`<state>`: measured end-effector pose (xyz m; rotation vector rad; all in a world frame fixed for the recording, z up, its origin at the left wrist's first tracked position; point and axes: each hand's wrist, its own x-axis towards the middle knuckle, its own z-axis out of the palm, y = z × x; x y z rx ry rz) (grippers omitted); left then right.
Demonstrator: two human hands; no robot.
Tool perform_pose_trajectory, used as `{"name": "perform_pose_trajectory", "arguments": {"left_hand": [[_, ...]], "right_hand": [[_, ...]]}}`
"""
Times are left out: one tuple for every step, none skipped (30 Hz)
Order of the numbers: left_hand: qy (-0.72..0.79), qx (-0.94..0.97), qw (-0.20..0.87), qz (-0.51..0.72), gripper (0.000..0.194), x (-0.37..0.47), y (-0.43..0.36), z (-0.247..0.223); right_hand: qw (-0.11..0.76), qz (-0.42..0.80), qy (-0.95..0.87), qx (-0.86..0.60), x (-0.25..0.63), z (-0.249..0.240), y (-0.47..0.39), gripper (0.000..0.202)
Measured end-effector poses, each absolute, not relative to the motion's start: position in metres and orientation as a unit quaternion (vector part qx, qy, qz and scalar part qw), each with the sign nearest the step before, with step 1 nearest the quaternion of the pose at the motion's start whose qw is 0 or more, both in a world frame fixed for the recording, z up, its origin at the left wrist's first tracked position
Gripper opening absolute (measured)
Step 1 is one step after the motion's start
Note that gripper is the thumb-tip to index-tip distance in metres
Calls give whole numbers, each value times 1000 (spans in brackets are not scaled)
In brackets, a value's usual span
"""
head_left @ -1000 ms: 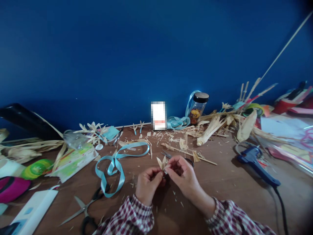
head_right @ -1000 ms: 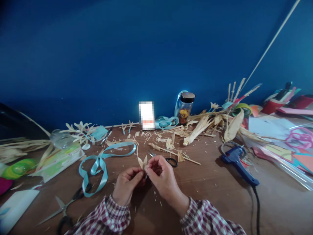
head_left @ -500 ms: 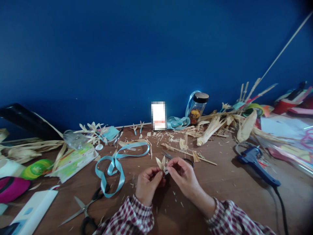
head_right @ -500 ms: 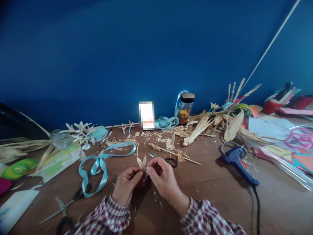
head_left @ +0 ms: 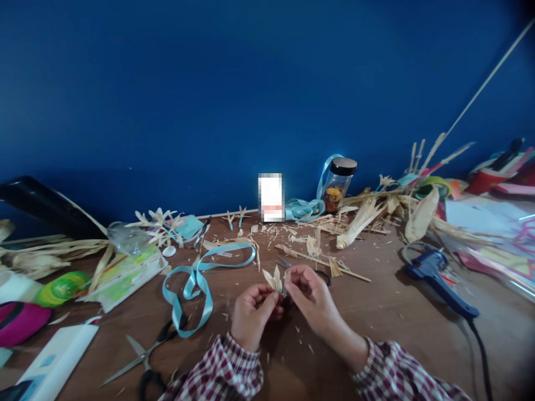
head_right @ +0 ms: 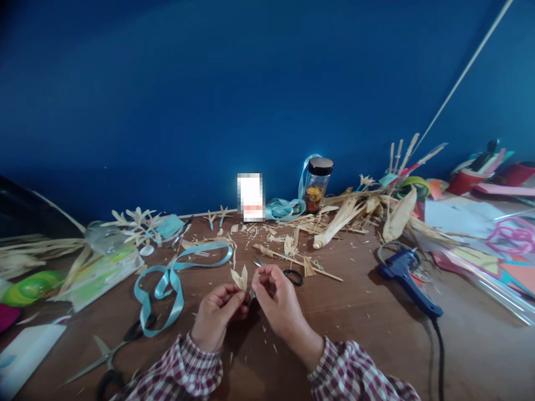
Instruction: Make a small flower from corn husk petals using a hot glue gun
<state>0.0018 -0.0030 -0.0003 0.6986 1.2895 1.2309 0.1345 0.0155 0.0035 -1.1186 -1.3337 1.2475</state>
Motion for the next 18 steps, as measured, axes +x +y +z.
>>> {"name": "perform_pose_trajectory", "arguments": {"left_hand": [[548,298,579,525,34,2,-3,0],[547,297,581,525,33,1,-2,0],[546,295,581,526,33,1,-2,0],[546,293,580,529,32,1,-2,0],[546,292,578,532,32,1,-2,-1],[546,293,575,535,32,1,-2,-1],[546,295,572,537,32,1,-2,-2],[544,300,571,537,31,1,-2,-3],[542,306,571,535,30,0,-2,-5],[539,313,574,532,29,0,-2,-6],[536,320,576,527,28,-1,-2,-7],[536,324,579,523,27,-1,-2,-8],[536,326,579,520,27,-2,-2,-8],[539,325,578,520,27,-2,-2,-8],[541,324,575,521,27,-2,-2,-8],[542,322,574,522,27,-1,-2,-7],[543,320,573,524,28,-1,-2,-6],[543,319,572,525,28,0,-2,-5]], "right_hand": [[478,513,-547,-457,134,3,15,15],[478,512,-549,-455,134,3,15,14],[477,512,-552,-453,134,3,15,12],[476,510,-556,-452,134,2,15,10],[475,509,-559,-450,134,2,15,8],[475,508,-560,-450,135,2,15,8],[476,509,-559,-450,135,1,15,9],[477,511,-555,-451,135,1,16,11],[479,514,-549,-453,135,1,16,13],[479,516,-546,-454,135,1,16,13],[479,516,-545,-455,135,1,16,13],[478,515,-546,-456,134,1,16,11],[478,513,-547,-457,134,1,16,10],[479,509,-548,-458,134,1,16,10],[481,507,-547,-460,134,1,16,12],[483,506,-544,-463,134,1,16,14],[483,508,-540,-465,134,1,16,17],[483,511,-537,-466,134,1,16,18]]}}
